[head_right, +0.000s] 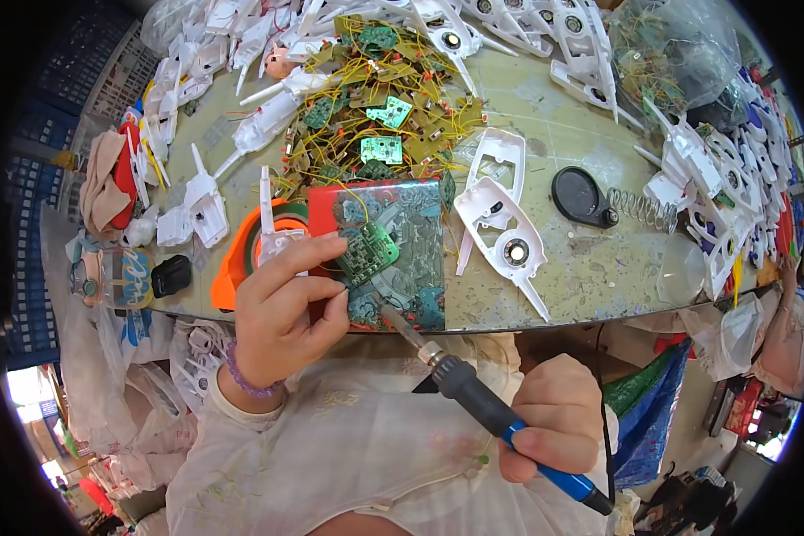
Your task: Soldering wires and components into plastic toy walkie-talkie housings.
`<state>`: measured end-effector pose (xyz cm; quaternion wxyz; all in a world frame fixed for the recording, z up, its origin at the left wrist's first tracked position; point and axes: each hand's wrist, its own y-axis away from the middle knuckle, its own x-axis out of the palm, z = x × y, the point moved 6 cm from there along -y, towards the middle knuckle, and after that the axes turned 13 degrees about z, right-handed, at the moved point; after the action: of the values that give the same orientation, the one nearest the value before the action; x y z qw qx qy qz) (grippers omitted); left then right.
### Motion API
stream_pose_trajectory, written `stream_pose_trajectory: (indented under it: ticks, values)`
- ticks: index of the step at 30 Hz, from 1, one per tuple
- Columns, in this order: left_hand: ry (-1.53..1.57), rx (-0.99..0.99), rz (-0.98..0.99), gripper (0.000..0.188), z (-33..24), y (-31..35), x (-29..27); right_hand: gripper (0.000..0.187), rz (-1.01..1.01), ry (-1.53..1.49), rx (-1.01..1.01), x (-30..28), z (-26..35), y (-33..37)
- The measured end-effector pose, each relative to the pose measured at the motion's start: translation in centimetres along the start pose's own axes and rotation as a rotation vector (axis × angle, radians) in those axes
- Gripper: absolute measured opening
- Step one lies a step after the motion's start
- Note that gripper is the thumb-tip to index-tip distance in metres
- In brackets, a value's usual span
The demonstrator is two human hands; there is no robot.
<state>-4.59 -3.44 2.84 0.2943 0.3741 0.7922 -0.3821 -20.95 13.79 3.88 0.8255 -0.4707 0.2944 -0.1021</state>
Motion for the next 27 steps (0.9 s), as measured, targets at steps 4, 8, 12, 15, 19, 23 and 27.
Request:
stream_pose_trajectory:
  ticks: [4,8,12,15,19,23,27]
  values:
    - [0.002,0.004,-0.017,0.013,-0.1,0.0,0.0,0.028,-0.02,0.006,-0.01,0.4,-0.3,0.0]
    - [0.002,0.007,-0.027,0.013,0.0,0.1,0.0,0.03,-0.025,-0.007,-0.051,0.9,-0.5,-0.1]
    - [0.001,0.009,-0.032,0.014,0.0,0.2,0.0,0.031,-0.033,-0.026,-0.078,1.1,-0.6,-0.1]
    - [0.008,0.002,-0.022,0.014,0.0,0.1,0.0,0.032,-0.004,0.002,-0.074,1.3,-0.6,-0.2]
    - [-0.005,-0.011,-0.004,0.014,-0.2,-0.1,0.0,0.036,-0.038,-0.048,-0.081,1.1,-0.8,-0.1]
    - [-0.01,-0.02,-0.006,0.014,-0.3,-0.1,0.0,0.036,-0.027,-0.044,-0.083,1.3,-0.7,-0.1]
    - [-0.012,-0.026,-0.002,0.013,-0.4,-0.2,0.0,0.036,-0.037,-0.033,-0.076,1.3,-0.7,0.0]
